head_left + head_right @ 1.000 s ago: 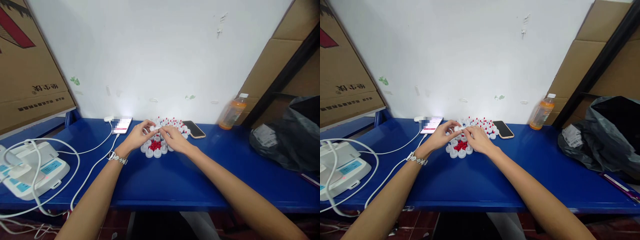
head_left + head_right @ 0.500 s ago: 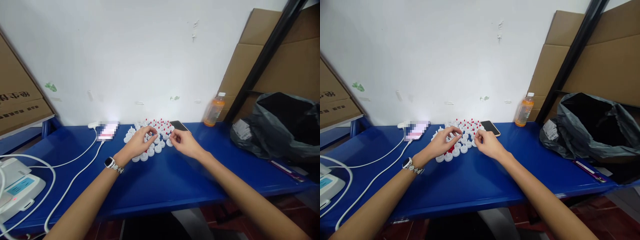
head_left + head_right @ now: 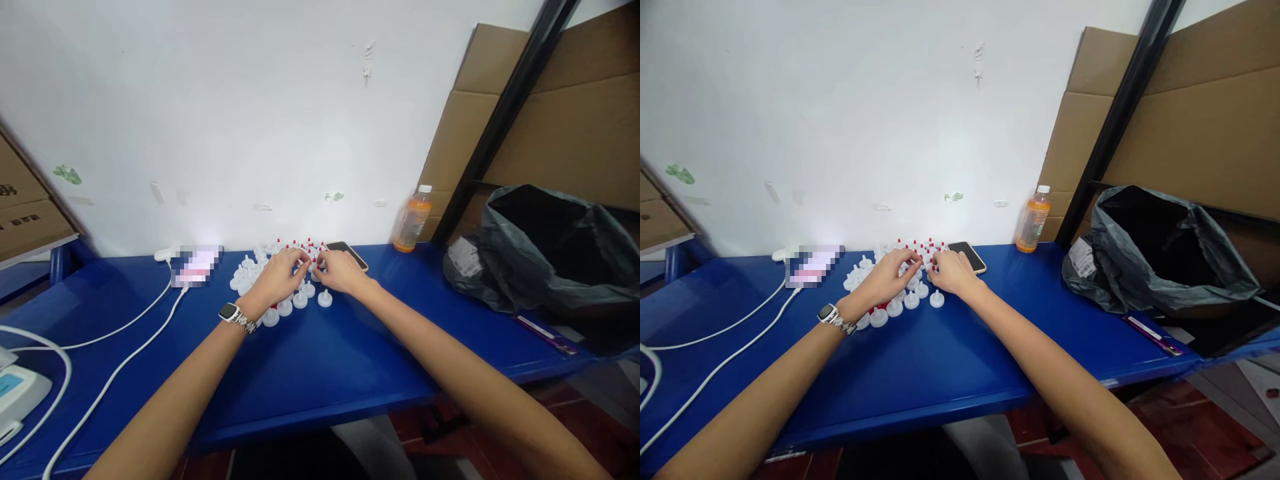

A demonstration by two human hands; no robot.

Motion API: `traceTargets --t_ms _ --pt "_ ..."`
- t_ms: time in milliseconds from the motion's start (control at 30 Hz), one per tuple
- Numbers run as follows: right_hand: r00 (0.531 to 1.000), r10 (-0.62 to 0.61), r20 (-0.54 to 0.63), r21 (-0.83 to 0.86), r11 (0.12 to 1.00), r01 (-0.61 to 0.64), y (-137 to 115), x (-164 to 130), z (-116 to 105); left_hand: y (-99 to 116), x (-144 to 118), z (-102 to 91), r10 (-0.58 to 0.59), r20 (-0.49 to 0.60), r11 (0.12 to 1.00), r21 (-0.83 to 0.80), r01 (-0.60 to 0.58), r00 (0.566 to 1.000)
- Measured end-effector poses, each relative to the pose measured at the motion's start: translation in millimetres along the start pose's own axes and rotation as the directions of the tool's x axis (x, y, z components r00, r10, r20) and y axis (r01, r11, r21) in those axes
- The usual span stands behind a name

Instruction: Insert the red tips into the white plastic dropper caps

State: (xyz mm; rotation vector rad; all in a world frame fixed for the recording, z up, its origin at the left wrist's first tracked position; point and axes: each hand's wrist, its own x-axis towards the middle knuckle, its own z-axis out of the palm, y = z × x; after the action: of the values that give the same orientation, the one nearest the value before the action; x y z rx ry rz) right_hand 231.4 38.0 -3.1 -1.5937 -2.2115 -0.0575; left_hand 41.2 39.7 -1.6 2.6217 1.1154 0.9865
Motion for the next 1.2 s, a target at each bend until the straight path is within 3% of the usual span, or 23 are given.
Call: traceTargets --t_ms 100,200,300,367,400,467,567,633,833,967,1067,1200 --pt "0.998 -0.066 0.003 -0.028 0.997 0.066 -7.5 8.6 0.8 -5.7 -10.1 -3.3 -0.013 -0.027 1.000 0.012 0.013 1.000" --pt "0.997 -0.034 -0.065 0.266 0.963 0.051 -18.8 10.3 -2.1 -9.4 -20.3 -10.7 -0.016 -0.071 1.000 0.004 0.016 0.997" --pt "0.998 0.004 -0.059 0.680 0.732 0.037 -35.7 11.1 -2.6 -11.5 -28.1 -19.1 -0.015 -0.098 1.000 -0.025 0.013 0.995" --pt "1.000 -0.015 -0.023 0.831 0.555 0.027 -49.0 12.7 -0.1 -13.2 -32.9 -24.2 -0.025 -0.096 0.998 -0.055 0.020 0.995" --pt "1.000 -0.023 -0.017 0.860 0.510 0.026 -55.4 13.7 1.8 -14.4 -35.4 -26.6 -0.037 -0.092 0.997 -0.066 0.031 0.995" --pt "0.999 -0.034 -0.041 0.840 0.541 0.052 -66.6 15.2 5.7 -17.3 -41.0 -31.0 -0.064 -0.077 0.995 -0.079 0.058 0.995" --pt "0.993 -0.086 -0.085 0.678 0.725 0.121 -77.8 14.7 10.2 -21.3 -48.8 -36.1 -0.090 -0.071 0.989 -0.124 0.081 0.993" --pt "0.988 -0.133 -0.079 0.594 0.790 0.154 -81.6 12.9 12.6 -22.6 -52.2 -37.9 -0.101 -0.085 0.981 -0.176 0.085 0.991" --pt "0.993 -0.093 -0.079 0.621 0.774 0.122 -81.5 6.3 19.6 -16.2 -55.0 -38.7 -0.107 -0.115 0.983 -0.159 0.088 0.988" --pt "0.994 -0.024 -0.109 0.648 0.757 0.089 -79.2 1.8 20.2 -9.0 -54.7 -41.7 -0.097 -0.067 0.975 -0.208 0.081 0.993" --pt "0.990 -0.011 -0.141 0.676 0.729 0.104 -81.8 -1.8 18.2 -6.6 -52.0 -43.3 -0.148 0.017 0.885 -0.445 0.140 0.989" --pt "0.982 -0.035 -0.187 0.678 0.719 0.154 -88.8 -5.6 11.9 -8.5 -47.8 -43.1 -0.166 0.155 0.633 -0.741 0.225 0.974"
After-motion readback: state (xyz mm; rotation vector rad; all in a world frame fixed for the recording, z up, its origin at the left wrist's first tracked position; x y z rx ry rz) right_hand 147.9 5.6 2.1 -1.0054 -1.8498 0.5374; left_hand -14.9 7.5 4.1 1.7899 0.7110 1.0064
